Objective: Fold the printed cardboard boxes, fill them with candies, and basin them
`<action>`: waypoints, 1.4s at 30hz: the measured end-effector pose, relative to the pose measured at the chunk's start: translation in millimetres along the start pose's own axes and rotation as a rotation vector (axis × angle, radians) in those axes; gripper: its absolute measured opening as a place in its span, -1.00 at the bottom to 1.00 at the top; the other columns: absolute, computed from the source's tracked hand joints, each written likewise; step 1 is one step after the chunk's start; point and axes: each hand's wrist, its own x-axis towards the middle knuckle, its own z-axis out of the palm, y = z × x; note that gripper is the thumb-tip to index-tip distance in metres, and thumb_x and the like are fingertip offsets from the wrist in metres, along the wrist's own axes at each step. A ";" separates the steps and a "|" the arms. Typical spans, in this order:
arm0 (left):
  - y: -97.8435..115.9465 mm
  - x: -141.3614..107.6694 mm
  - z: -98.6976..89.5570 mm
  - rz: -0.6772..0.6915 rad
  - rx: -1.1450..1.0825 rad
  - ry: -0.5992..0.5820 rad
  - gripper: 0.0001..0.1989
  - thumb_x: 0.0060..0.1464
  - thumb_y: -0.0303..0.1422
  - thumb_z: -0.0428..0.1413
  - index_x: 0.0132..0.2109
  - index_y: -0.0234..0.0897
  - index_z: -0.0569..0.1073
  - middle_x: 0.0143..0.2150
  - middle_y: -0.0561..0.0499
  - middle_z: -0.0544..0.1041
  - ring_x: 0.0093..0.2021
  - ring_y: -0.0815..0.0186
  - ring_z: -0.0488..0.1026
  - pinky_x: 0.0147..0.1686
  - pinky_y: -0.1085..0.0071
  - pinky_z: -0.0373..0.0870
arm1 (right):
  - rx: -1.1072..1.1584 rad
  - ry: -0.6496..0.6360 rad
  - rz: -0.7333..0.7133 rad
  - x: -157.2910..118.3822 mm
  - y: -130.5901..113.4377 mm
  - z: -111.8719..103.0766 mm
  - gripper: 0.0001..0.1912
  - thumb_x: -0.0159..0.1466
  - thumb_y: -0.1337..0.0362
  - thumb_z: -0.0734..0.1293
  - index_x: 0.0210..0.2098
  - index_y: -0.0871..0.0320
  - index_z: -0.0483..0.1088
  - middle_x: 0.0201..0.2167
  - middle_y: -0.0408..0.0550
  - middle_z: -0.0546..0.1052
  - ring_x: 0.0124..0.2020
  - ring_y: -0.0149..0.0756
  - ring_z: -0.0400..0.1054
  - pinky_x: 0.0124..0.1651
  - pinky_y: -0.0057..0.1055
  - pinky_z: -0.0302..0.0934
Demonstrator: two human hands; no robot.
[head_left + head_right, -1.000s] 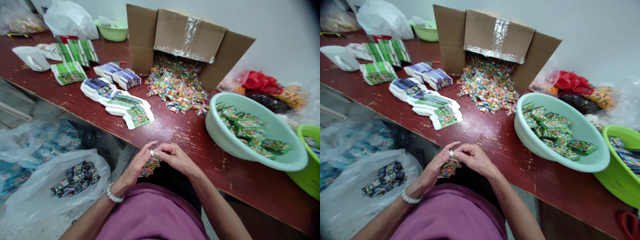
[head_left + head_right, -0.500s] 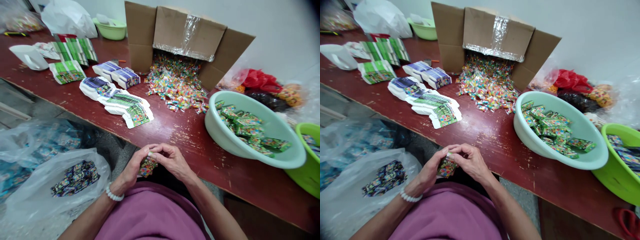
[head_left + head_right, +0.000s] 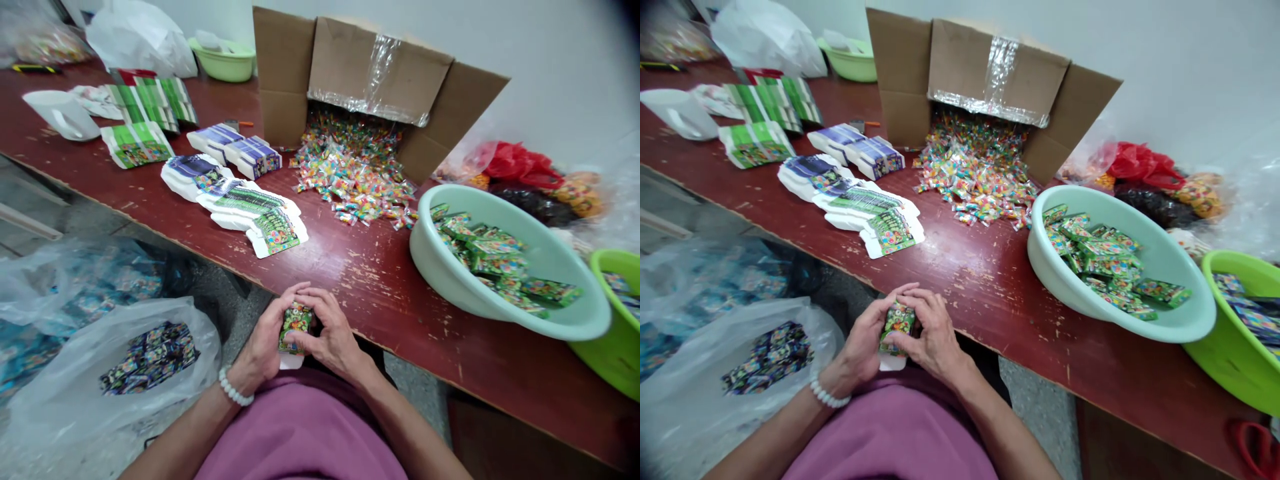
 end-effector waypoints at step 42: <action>36.2 -11.8 -23.1 -0.060 0.674 -0.336 -0.74 -0.04 -0.42 0.11 -0.14 -0.22 0.33 -0.43 0.15 0.39 -0.54 0.42 0.33 -0.57 0.51 0.32 | -0.002 -0.314 -0.075 40.7 -18.0 -52.3 -0.80 0.37 0.37 0.26 -0.14 0.06 0.51 -0.18 -0.02 0.49 -0.19 -0.29 0.39 -0.12 -0.34 0.30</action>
